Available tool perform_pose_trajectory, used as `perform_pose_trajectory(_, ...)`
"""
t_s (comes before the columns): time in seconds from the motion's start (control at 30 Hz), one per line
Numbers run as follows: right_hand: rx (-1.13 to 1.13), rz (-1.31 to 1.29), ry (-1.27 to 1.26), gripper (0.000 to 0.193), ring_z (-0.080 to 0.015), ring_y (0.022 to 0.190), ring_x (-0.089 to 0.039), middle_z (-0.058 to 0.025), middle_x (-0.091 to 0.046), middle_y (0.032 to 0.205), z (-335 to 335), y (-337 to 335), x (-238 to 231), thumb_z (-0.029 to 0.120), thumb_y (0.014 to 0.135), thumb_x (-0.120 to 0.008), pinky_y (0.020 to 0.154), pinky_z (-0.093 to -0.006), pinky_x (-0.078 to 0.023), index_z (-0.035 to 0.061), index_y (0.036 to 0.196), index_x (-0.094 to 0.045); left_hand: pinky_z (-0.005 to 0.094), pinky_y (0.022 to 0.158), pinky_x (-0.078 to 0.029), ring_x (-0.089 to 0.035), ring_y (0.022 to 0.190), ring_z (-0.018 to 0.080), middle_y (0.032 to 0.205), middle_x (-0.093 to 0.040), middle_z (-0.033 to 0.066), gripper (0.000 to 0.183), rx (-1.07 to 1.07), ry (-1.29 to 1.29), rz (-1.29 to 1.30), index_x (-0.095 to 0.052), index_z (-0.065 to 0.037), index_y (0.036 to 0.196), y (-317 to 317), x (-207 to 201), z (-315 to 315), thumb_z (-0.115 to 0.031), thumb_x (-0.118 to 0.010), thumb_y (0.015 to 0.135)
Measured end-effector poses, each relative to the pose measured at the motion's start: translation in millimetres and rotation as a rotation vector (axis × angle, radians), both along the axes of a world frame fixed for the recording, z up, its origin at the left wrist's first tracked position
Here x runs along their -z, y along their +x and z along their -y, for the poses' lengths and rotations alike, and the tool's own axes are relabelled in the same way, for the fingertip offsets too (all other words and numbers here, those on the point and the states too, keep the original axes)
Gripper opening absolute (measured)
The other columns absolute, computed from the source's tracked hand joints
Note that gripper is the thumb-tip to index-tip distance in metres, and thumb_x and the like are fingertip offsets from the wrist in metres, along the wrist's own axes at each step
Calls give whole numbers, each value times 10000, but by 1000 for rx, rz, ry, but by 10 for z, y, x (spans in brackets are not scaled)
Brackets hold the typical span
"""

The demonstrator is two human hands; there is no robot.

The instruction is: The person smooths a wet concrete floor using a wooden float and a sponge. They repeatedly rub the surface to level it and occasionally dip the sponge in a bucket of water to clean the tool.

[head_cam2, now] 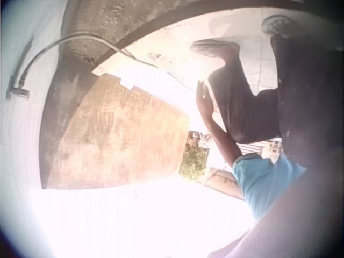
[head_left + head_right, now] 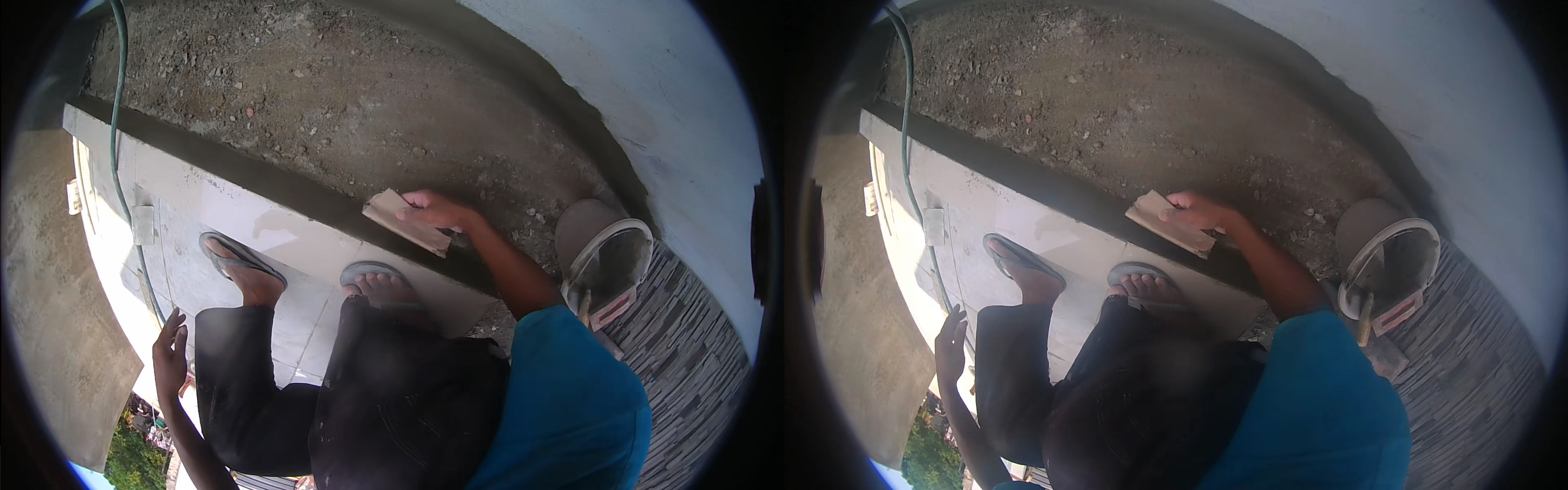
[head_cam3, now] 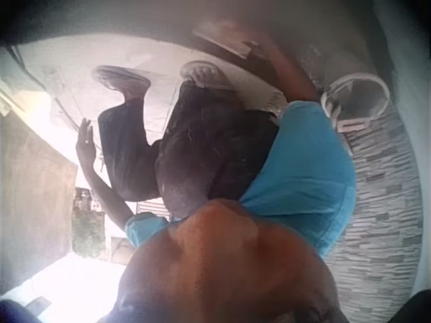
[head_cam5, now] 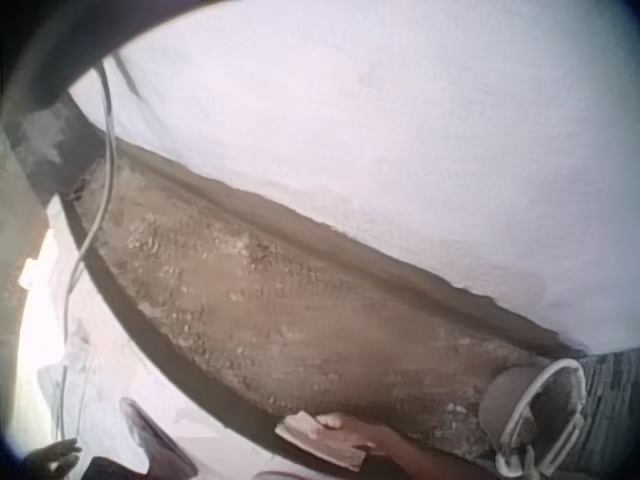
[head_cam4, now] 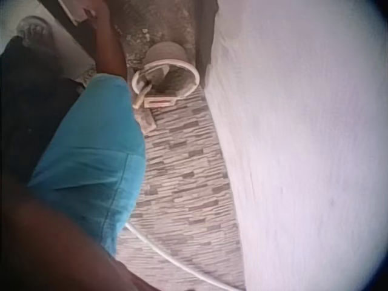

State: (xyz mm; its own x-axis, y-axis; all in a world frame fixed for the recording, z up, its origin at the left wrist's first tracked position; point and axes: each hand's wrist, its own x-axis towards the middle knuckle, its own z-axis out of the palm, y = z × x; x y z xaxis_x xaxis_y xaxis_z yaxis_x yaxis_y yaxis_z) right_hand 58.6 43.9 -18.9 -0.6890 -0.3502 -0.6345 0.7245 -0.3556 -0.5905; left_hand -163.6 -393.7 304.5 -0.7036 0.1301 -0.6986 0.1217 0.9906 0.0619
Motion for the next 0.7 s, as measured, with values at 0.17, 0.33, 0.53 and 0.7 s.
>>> perform_pose_trajectory(0.17,718,189,-105,434,-188,1015,-645,-46,-653,1142,-311,337,-434,272,1011,-572,896,-330,-509,51,1378,-507,401,1072,-446,-591,1259,288,1346,-610,207,457,102,580,65,-460,-40,1477,-319,1085,-1642,-189,-526,1050)
perform_pose_trajectory(0.33,1285,252,-102,422,-244,1054,-642,-99,-654,1172,-188,227,-619,301,1023,-481,941,-402,-512,33,1346,-522,387,1226,-232,-306,1486,291,1597,-309,205,773,-323,1092,271,-201,25,1566,-141,2443,-3539,-521,-390,1053)
perform_pose_trajectory(0.53,1310,128,-83,397,-270,1152,-622,-131,-635,1260,-316,729,-853,270,1038,-439,996,-421,-497,19,1332,-530,455,1246,33,68,1547,317,1673,77,163,869,-1257,1284,1056,129,-84,1583,297,2692,-5338,-692,-85,1001)
perform_pose_trajectory(0.7,1385,274,103,344,-253,1109,-635,-100,-650,1203,-168,830,-983,251,1052,-426,959,-410,-512,40,1298,-540,491,1256,-75,-20,1551,305,1677,19,151,980,-1656,1107,1024,35,-54,1594,-20,2631,-5810,-775,-109,946)
